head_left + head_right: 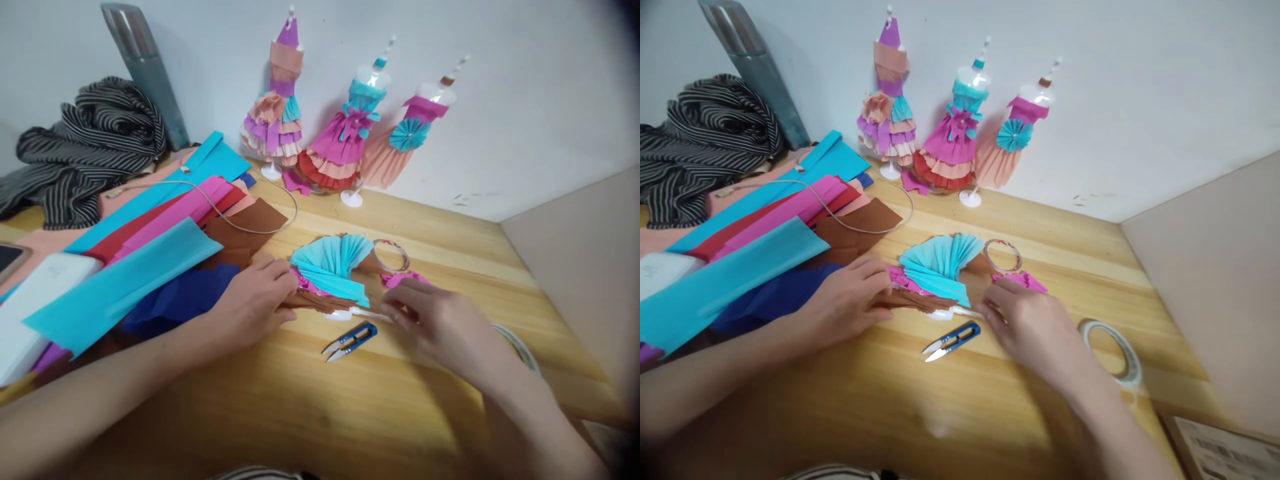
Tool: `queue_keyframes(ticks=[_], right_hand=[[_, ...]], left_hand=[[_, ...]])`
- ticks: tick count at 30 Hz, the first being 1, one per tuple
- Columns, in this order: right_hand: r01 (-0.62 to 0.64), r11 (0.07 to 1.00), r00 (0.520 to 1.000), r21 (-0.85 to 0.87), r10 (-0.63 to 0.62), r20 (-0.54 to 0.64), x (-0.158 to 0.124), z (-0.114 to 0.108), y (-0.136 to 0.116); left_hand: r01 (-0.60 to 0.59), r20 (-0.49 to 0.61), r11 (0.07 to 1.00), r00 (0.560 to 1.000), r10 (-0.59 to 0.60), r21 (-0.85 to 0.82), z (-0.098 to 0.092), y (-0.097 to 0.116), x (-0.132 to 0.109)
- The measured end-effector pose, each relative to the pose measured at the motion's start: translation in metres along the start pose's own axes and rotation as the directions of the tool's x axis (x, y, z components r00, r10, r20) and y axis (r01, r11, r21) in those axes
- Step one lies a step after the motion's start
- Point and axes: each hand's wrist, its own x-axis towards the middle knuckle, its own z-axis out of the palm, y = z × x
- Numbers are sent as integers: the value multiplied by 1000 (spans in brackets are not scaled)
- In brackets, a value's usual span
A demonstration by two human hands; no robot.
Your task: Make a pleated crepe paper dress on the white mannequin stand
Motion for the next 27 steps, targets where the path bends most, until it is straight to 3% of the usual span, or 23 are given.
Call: queue_keyframes(ticks=[2, 5, 8, 12, 21, 27], right_hand=[[67, 994, 981, 91, -49, -186, 0, 2, -13], [218, 969, 947, 119, -180, -267, 9, 15, -37], [210, 978, 955, 1, -205, -214, 22, 32, -50], [185, 981, 962, -61, -193, -193, 32, 44, -49], [209, 978, 954, -21, -208, -215, 31, 44, -44], [234, 972, 947, -11, -231, -225, 31, 43, -44]], left_hand=[[-11, -53, 1000, 999, 11, 12, 6, 0, -5], [-39, -116, 999, 992, 42, 32, 13, 1, -10], [-34, -162, 999, 986, 38, 29, 22, 0, -11], [-31, -226, 1000, 974, 30, -3, 30, -3, -10], [-81, -344, 995, 934, 93, 49, 34, -2, -10], [-97, -347, 994, 932, 107, 45, 38, -5, -12]])
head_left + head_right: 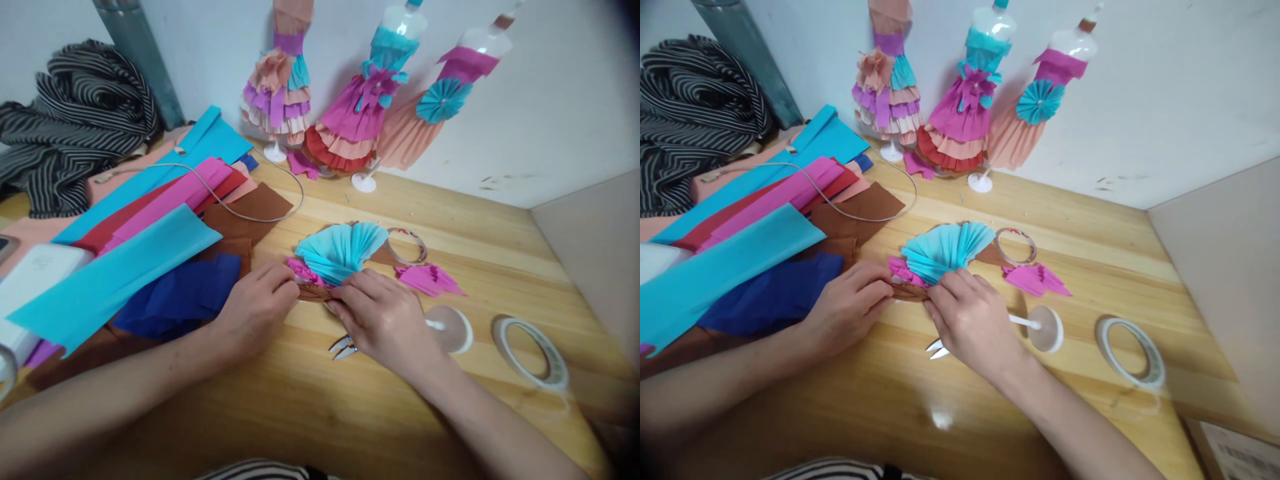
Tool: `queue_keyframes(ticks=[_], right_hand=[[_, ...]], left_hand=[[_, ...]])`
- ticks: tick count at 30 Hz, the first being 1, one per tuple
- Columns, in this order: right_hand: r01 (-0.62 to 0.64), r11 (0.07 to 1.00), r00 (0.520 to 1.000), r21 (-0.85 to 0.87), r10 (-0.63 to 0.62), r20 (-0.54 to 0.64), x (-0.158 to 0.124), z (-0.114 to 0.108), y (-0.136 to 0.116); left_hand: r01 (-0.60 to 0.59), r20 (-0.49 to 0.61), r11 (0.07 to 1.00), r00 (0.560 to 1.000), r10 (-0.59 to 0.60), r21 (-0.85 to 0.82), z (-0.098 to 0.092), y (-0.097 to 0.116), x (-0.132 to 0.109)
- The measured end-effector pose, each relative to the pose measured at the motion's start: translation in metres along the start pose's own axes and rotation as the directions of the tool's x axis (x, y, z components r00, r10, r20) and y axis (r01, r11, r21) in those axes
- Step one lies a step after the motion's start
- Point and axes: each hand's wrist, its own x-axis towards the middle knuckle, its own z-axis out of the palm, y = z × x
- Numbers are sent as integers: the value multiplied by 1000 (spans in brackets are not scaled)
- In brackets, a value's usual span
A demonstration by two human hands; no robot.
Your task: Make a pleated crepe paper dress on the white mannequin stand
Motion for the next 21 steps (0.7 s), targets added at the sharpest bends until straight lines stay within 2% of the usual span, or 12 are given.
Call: queue_keyframes(ticks=[8, 16, 18, 21], right_hand=[[15, 999, 1000, -31, -15, -4, 0, 2, 1], [32, 998, 999, -52, -31, 6, 0, 2, 1], [25, 999, 1000, -47, -25, 15, -1, 3, 1], [24, 999, 1000, -41, -23, 15, -1, 3, 2]], left_hand=[[58, -9, 997, 998, -59, -45, -2, -1, 4], [-2, 17, 1000, 1000, 1, 30, 0, -7, 2], [14, 3, 1000, 1000, -14, 9, -4, -6, 4], [80, 46, 996, 996, -81, 23, -10, -1, 5]])
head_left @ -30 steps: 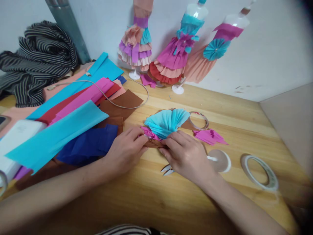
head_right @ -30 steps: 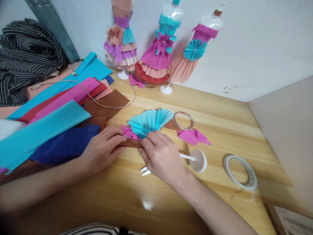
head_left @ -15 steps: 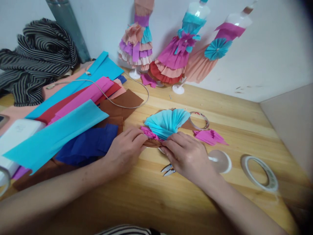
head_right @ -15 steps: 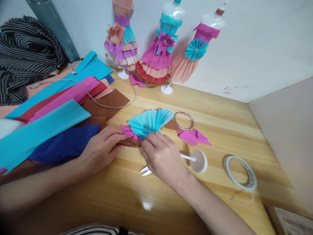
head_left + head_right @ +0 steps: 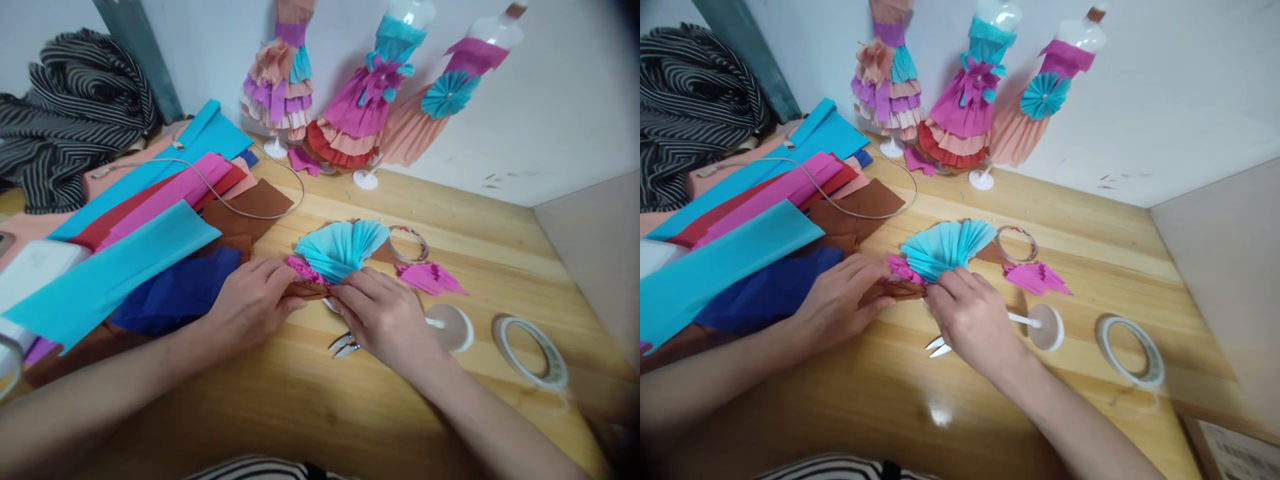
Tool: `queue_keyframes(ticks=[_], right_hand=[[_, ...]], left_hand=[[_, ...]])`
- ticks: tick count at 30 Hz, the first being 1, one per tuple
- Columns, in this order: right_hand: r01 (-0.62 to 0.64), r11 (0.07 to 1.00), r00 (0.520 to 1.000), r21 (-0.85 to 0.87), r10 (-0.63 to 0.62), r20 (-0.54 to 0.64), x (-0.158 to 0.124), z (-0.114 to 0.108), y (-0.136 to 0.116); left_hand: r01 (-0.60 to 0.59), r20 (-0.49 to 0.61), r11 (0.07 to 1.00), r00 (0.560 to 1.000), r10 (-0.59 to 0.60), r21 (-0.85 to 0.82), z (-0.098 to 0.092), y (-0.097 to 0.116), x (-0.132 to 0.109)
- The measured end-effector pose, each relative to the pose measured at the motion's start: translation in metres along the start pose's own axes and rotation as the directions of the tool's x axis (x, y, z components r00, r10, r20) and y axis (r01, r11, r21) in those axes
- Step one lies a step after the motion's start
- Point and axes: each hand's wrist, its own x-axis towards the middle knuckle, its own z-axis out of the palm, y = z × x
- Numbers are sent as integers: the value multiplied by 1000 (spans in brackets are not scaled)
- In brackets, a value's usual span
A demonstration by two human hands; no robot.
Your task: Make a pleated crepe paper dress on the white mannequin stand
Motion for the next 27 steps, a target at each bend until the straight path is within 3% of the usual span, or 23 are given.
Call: queue_keyframes(ticks=[3, 8, 15, 20, 27], right_hand=[[-5, 1000, 1000, -3, 5, 13, 0, -1, 0], [10, 1000, 1000, -1, -10, 15, 1, -2, -1], [7, 1000, 1000, -4, -7, 21, 1, -1, -1], [18, 1000, 1000, 1, -18, 4, 1, -1, 0], [13, 1000, 1000, 3, -13, 5, 0, 0, 0]], left_hand=[[17, 53, 997, 998, -22, 81, -3, 4, -2], [-42, 38, 980, 999, 35, 193, 2, 5, -6], [-23, -59, 999, 998, 24, 22, 8, 3, -5], [-66, -77, 998, 995, 68, 23, 6, 5, -2], [47, -112, 995, 992, -56, -83, 9, 6, -7]])
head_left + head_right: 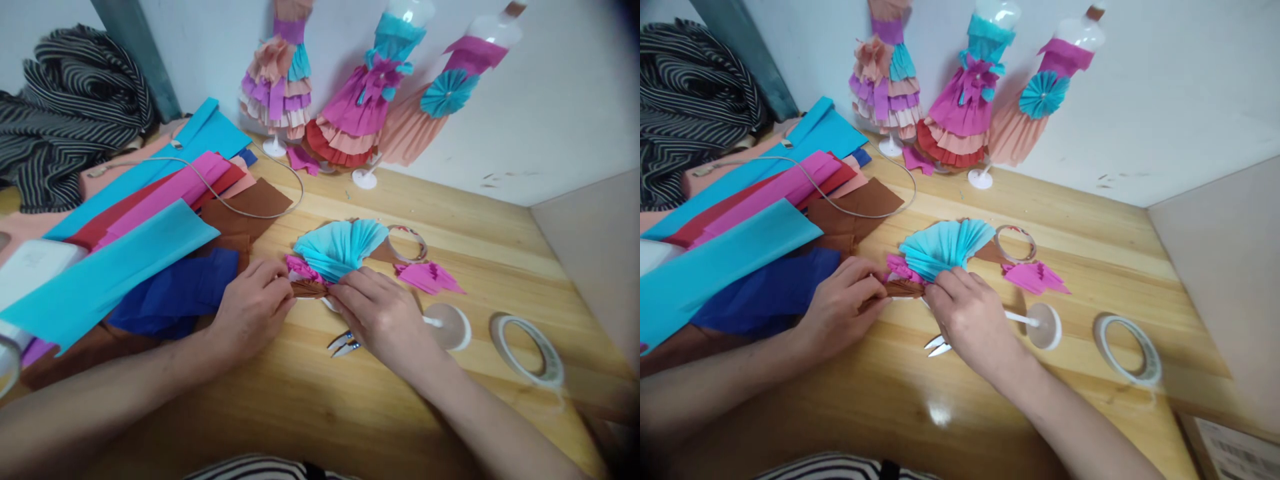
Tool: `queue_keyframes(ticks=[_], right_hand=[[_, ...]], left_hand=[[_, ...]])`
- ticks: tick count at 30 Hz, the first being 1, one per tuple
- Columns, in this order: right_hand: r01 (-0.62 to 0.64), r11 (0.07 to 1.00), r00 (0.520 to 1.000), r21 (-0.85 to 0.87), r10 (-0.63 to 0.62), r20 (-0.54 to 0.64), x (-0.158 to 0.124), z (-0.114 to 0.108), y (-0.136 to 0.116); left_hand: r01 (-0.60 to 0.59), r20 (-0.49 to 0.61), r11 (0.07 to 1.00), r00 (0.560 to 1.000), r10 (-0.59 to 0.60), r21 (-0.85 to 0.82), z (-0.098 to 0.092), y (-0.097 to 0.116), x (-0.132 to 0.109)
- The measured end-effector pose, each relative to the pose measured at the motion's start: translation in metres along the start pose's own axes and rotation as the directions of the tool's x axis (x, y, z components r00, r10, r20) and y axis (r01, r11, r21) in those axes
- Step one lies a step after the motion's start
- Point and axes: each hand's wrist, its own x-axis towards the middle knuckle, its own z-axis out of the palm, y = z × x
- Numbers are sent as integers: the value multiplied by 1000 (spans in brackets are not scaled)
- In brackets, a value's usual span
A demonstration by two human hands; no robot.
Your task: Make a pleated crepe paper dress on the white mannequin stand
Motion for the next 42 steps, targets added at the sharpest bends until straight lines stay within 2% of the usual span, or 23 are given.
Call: queue_keyframes(ticks=[8, 13, 18, 26, 31, 36, 42], right_hand=[[0, 1000, 1000, 14, 0, -4, 0, 0, 0], [-2, 1000, 1000, 9, 2, 2, 0, 0, 0], [5, 1000, 1000, 9, -5, 3, 1, 0, -1], [7, 1000, 1000, 26, -7, -3, 1, -1, -1], [-11, 1000, 1000, 29, 10, 27, 0, 0, 0], [1, 1000, 1000, 23, -1, 13, -1, 1, 0], [11, 1000, 1000, 14, -11, 15, 0, 0, -1]], left_hand=[[-8, -56, 994, 998, 2, -111, 5, -1, -2], [-6, -48, 997, 999, 3, -80, 7, -1, -2], [-70, 4, 997, 998, 70, -30, 10, -6, -7], [-87, -2, 994, 996, 88, 63, 12, -3, -4], [-146, -20, 977, 988, 151, 155, 9, 0, -2], [-214, -24, 961, 975, 221, 175, 14, 0, -1], [-128, -57, 988, 989, 134, 91, 18, 1, 4]])
